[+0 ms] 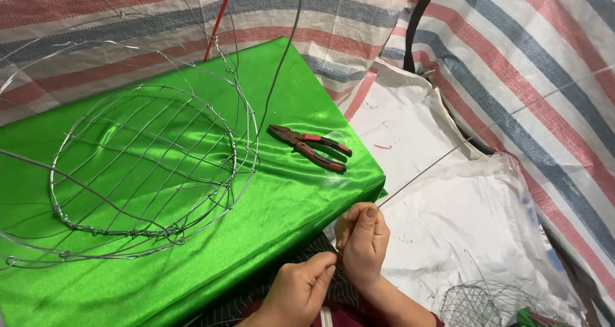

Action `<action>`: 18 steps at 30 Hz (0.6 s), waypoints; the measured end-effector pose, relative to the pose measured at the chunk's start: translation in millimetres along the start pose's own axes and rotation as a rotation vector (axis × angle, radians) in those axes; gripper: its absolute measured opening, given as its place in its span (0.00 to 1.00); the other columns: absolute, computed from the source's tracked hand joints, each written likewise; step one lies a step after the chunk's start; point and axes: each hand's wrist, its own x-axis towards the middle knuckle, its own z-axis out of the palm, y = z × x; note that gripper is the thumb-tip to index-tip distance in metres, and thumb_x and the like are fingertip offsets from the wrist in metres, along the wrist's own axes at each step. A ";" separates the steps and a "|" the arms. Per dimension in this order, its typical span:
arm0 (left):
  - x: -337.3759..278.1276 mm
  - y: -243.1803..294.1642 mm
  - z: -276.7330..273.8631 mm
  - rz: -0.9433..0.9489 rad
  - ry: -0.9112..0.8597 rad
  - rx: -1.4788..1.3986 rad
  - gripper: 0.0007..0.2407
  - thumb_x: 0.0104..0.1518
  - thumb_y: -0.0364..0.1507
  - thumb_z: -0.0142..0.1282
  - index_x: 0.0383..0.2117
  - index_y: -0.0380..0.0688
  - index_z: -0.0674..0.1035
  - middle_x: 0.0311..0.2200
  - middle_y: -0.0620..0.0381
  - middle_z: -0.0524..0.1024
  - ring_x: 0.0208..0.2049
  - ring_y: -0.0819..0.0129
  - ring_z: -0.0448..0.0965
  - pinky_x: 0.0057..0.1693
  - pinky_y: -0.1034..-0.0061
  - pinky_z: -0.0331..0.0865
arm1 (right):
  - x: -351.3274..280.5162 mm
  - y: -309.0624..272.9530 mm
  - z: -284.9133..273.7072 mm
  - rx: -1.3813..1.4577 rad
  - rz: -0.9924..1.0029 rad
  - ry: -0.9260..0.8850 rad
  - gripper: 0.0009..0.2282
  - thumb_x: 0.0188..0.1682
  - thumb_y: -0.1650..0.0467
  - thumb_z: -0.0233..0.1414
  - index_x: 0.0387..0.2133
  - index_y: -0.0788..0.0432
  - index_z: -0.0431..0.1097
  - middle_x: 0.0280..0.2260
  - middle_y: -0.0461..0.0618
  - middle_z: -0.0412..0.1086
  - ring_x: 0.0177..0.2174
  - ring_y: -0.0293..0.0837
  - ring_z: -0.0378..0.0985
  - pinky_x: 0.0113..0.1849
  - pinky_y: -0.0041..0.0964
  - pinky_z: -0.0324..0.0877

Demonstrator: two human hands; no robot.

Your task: Assembling a wire frame by cutting and twisting thin wire to secure components together.

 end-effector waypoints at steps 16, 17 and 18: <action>17.9 14.1 -44.3 -0.359 0.132 -0.126 0.10 0.64 0.33 0.51 0.41 0.49 0.86 0.11 0.68 0.62 0.15 0.78 0.60 0.26 0.78 0.59 | 140.8 80.5 -24.0 -1.142 -0.609 -0.500 0.07 0.51 0.67 0.59 0.38 0.57 0.76 0.38 0.53 0.74 0.40 0.56 0.75 0.36 0.49 0.72; 17.6 14.4 -44.5 -0.349 0.128 -0.115 0.10 0.64 0.33 0.52 0.41 0.50 0.86 0.11 0.69 0.62 0.15 0.78 0.59 0.26 0.77 0.58 | 145.8 85.4 -20.3 -1.162 -0.675 -0.545 0.07 0.50 0.68 0.61 0.36 0.57 0.75 0.37 0.52 0.73 0.38 0.55 0.74 0.38 0.50 0.70; 18.4 14.2 -45.5 -0.336 0.125 -0.103 0.10 0.63 0.33 0.52 0.41 0.50 0.86 0.11 0.69 0.62 0.15 0.78 0.59 0.26 0.77 0.57 | 152.1 90.4 -15.7 -1.180 -0.744 -0.589 0.07 0.49 0.68 0.63 0.34 0.57 0.74 0.37 0.50 0.73 0.36 0.55 0.73 0.40 0.51 0.68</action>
